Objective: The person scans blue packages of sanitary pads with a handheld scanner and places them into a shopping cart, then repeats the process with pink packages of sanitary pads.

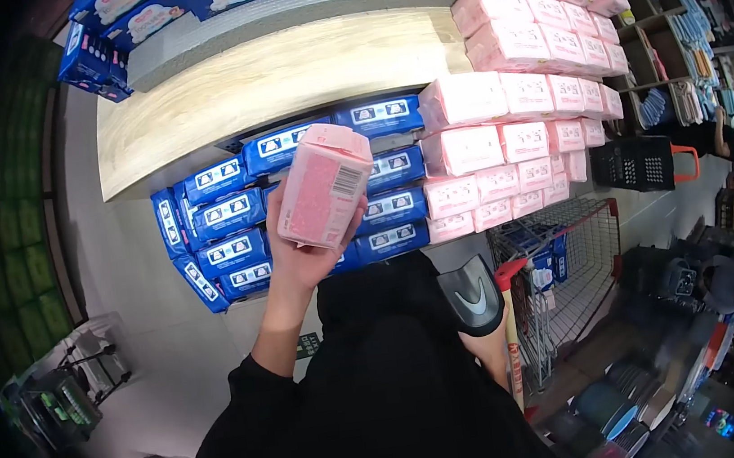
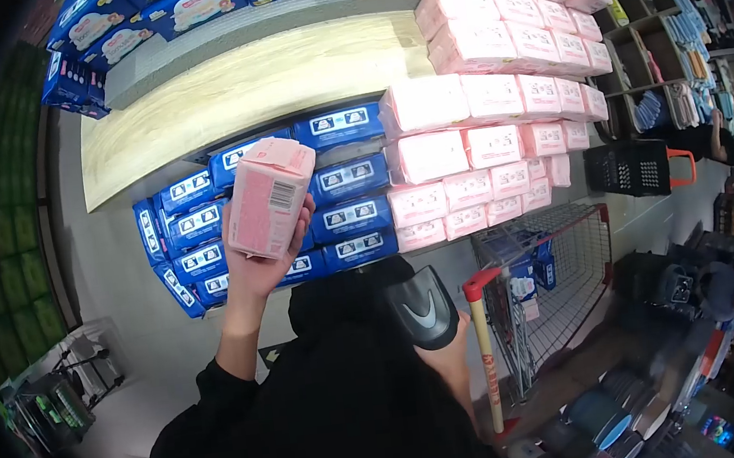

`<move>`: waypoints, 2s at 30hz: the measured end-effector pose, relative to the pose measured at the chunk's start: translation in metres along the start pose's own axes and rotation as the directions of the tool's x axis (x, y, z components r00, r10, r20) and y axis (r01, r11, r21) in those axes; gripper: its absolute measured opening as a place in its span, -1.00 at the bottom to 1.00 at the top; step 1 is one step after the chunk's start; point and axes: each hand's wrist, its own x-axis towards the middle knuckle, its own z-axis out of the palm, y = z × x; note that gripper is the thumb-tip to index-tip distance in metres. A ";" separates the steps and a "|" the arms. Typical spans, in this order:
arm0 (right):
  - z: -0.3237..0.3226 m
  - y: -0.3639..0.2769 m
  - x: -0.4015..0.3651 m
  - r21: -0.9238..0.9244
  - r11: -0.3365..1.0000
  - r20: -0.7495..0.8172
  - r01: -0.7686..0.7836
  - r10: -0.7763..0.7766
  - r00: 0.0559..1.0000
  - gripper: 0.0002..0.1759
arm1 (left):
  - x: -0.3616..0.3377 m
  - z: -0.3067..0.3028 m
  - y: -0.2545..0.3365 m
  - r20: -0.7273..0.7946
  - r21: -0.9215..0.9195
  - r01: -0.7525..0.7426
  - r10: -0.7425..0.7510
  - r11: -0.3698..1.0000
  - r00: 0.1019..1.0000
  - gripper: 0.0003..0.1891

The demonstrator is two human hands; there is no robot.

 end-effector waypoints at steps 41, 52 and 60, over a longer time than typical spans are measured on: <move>-0.013 -0.046 0.037 0.165 0.977 0.003 -0.132 0.134 0.991 -0.71 | 0.022 0.031 -0.038 -0.171 0.622 -0.046 0.192 0.782 0.966 -0.48; -0.022 -0.051 0.021 0.255 0.952 0.075 -0.169 0.155 0.985 -0.64 | 0.024 0.030 -0.088 -0.202 0.714 0.090 0.082 0.694 0.976 -0.48; -0.032 -0.025 0.000 0.315 0.940 -0.052 -0.130 0.154 0.987 -0.70 | 0.033 0.019 -0.121 -0.285 0.713 0.232 -0.029 0.662 0.958 -0.49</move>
